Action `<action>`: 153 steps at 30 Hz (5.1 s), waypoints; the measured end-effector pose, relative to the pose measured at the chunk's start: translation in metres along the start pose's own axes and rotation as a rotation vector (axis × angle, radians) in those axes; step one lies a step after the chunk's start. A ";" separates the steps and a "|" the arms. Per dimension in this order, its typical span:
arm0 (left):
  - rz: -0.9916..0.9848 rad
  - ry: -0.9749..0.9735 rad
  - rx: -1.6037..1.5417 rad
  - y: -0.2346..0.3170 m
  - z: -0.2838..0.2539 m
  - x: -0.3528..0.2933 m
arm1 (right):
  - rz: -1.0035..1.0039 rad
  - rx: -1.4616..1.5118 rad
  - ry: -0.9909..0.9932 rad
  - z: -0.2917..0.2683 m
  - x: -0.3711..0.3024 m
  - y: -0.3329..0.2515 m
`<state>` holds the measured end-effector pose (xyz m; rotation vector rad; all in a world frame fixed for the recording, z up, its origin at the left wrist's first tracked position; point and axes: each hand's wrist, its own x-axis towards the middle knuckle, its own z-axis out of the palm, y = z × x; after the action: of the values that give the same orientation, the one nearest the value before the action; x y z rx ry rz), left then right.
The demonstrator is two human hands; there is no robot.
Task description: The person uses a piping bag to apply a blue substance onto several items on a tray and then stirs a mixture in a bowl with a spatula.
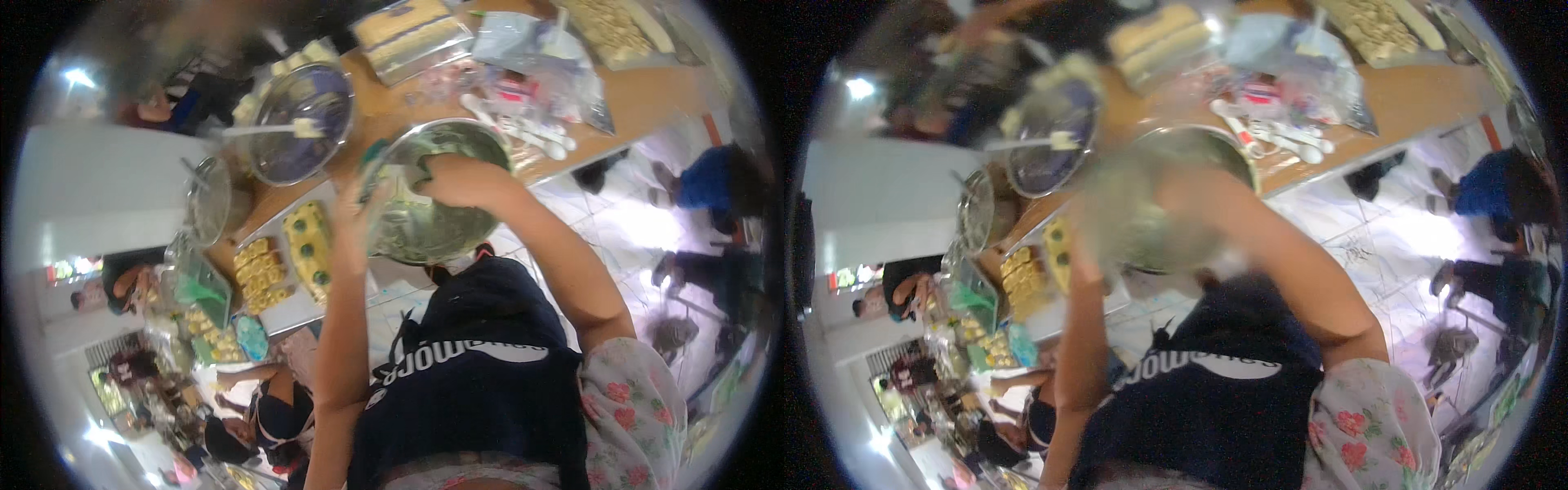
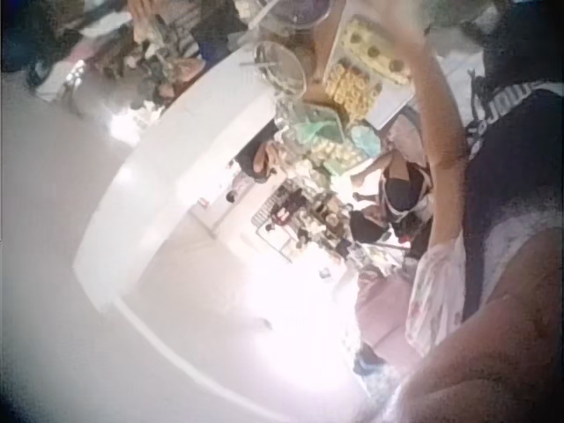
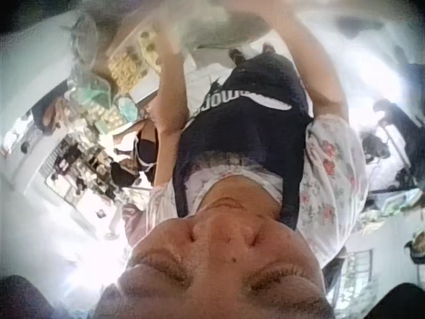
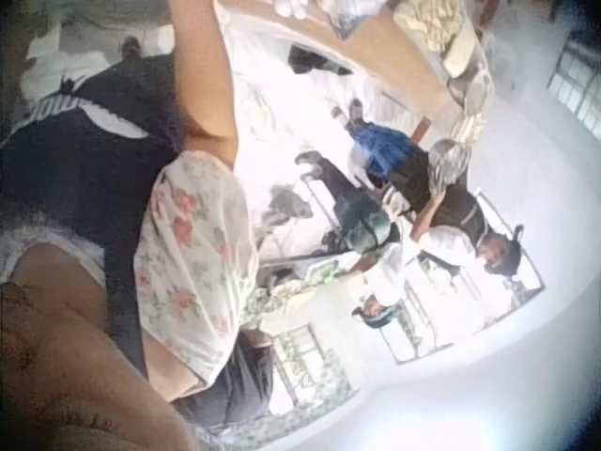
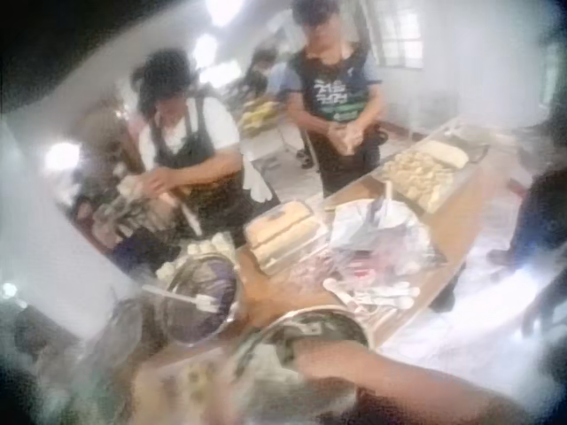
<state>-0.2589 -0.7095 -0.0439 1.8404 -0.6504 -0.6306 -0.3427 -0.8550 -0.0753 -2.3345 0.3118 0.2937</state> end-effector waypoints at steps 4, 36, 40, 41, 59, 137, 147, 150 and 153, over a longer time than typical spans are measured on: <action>0.303 -0.077 0.070 -0.021 0.004 0.015 | 0.129 0.053 -0.185 0.022 0.000 0.001; 0.080 -0.017 -0.192 -0.017 0.011 -0.006 | 0.113 -0.200 0.124 0.057 -0.009 0.050; 0.276 0.060 -0.025 -0.018 -0.003 -0.003 | 0.056 0.120 0.031 -0.003 -0.019 0.002; 0.277 0.038 -0.045 -0.018 -0.005 0.000 | 0.010 0.317 0.068 -0.012 -0.025 -0.010; 0.399 -0.180 0.366 0.018 0.026 0.033 | -0.173 0.408 0.417 0.018 -0.027 0.013; 0.138 -0.182 0.188 0.014 0.017 0.050 | 0.059 0.017 0.311 0.057 0.006 0.019; 0.135 -0.191 0.227 0.007 0.013 0.060 | 0.016 -0.423 0.673 0.005 0.011 0.030; 0.301 -0.137 0.341 0.008 0.013 0.061 | 0.168 -0.329 0.525 0.034 0.007 0.025; 0.248 -0.169 0.272 -0.001 0.006 0.065 | 0.042 -0.276 0.439 0.057 -0.006 0.026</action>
<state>-0.2164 -0.7578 -0.0550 1.9257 -1.1037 -0.5562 -0.3634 -0.8315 -0.1301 -2.6561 0.5628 -0.1750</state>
